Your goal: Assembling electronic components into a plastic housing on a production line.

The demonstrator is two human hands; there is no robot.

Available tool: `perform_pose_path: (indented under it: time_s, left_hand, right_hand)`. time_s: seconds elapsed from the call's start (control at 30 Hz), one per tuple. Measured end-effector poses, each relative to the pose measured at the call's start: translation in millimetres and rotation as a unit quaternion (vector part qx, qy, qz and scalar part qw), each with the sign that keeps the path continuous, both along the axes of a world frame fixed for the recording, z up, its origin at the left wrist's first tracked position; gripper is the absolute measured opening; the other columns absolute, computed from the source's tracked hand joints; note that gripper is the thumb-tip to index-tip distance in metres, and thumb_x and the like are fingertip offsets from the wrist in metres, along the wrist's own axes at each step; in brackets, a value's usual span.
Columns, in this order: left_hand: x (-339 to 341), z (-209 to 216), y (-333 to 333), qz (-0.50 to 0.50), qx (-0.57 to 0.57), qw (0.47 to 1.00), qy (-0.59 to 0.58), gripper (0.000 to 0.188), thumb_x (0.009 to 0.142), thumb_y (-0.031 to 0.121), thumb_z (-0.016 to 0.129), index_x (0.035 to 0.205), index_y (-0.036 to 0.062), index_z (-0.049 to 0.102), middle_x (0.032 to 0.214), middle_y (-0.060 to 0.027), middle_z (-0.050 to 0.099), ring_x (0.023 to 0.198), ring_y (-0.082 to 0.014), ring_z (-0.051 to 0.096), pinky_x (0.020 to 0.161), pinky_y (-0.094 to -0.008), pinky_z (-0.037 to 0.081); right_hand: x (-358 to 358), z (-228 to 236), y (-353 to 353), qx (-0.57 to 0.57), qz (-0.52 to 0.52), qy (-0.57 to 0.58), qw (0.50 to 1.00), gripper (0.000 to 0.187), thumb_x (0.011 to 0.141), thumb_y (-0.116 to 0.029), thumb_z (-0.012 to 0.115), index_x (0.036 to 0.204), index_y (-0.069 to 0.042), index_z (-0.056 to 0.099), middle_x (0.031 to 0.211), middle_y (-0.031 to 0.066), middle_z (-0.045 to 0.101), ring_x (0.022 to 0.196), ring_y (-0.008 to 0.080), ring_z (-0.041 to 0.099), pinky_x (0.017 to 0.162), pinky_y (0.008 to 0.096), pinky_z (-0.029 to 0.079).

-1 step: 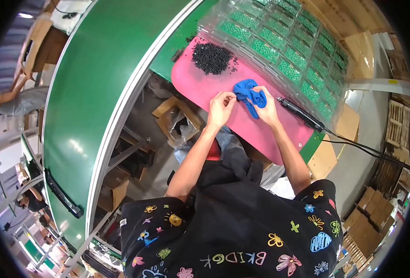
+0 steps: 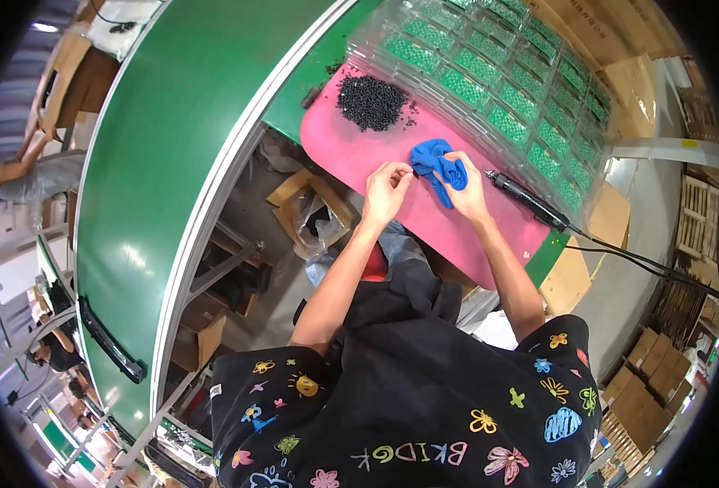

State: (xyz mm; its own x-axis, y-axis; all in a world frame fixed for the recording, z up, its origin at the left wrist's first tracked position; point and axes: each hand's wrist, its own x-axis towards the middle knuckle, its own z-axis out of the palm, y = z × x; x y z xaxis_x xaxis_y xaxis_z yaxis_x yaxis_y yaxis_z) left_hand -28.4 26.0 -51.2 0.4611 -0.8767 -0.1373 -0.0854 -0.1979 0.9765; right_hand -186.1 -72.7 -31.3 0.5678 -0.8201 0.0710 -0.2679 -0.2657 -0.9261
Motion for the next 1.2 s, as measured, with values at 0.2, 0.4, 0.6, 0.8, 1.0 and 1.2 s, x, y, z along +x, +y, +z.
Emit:
perform_pose_path:
  time_s: [0.2,0.4,0.6,0.8,1.0,1.2]
  left_hand:
    - [13,1,33,0.031,0.014,0.999,0.014,0.011,0.081,0.003,0.064,0.092,0.0005,0.065,0.080,-0.0059,0.061,0.066,-0.0119,0.057,0.061,-0.0255,0.047]
    - [16,4,72,-0.001,0.053,0.998,-0.019,0.010,0.084,0.004,0.065,0.092,-0.0005,0.065,0.083,-0.0015,0.062,0.069,-0.0058,0.056,0.063,-0.0228,0.047]
    - [7,-14,61,0.042,0.018,0.997,0.055,0.024,0.083,0.004,0.064,0.107,0.0026,0.061,0.098,-0.0062,0.060,0.081,-0.0118,0.059,0.070,-0.0253,0.049]
    - [-12,27,-22,-0.068,-0.078,0.975,-0.197,0.075,0.072,0.011,0.072,0.137,0.0028,0.037,0.136,-0.0175,0.042,0.123,-0.0358,0.043,0.105,-0.0427,0.033]
    - [-38,-12,-55,-0.017,-0.113,0.978,-0.175,0.074,0.069,0.019,0.073,0.133,0.0029,0.041,0.132,-0.0180,0.047,0.122,-0.0364,0.044,0.104,-0.0448,0.033]
    - [-41,-18,-60,0.012,-0.106,0.993,-0.048,0.049,0.059,0.014,0.080,0.104,0.0043,0.062,0.111,-0.0130,0.062,0.111,-0.0310,0.056,0.095,-0.0416,0.044]
  right_hand:
    - [11,-1,0,-0.155,-0.023,-0.026,0.987,0.023,0.076,0.006,0.062,0.098,0.002,0.062,0.091,0.0132,0.061,0.081,0.0259,0.063,0.074,0.0321,0.051]
    - [17,13,-15,-0.191,0.013,-0.032,0.981,0.031,0.069,0.009,0.061,0.098,0.001,0.060,0.091,0.0156,0.061,0.080,0.0301,0.063,0.072,0.0347,0.051]
    - [23,16,-12,-0.109,0.020,-0.026,0.994,0.023,0.076,0.004,0.062,0.099,0.000,0.060,0.090,0.0119,0.062,0.081,0.0214,0.062,0.073,0.0311,0.051]
    - [23,13,-10,0.017,-0.031,-0.034,0.999,0.017,0.083,-0.006,0.063,0.099,0.000,0.059,0.095,0.0110,0.062,0.083,0.0165,0.061,0.075,0.0307,0.049]
    - [20,17,-14,-0.050,0.025,0.102,0.993,0.052,0.074,-0.013,0.072,0.116,-0.004,0.041,0.111,0.0175,0.054,0.103,0.0380,0.055,0.089,0.0414,0.045]
    - [-15,48,-15,-0.033,0.075,0.033,0.996,0.090,0.061,-0.023,0.086,0.132,-0.003,0.035,0.142,0.0181,0.026,0.129,0.0338,0.036,0.105,0.0428,0.036]
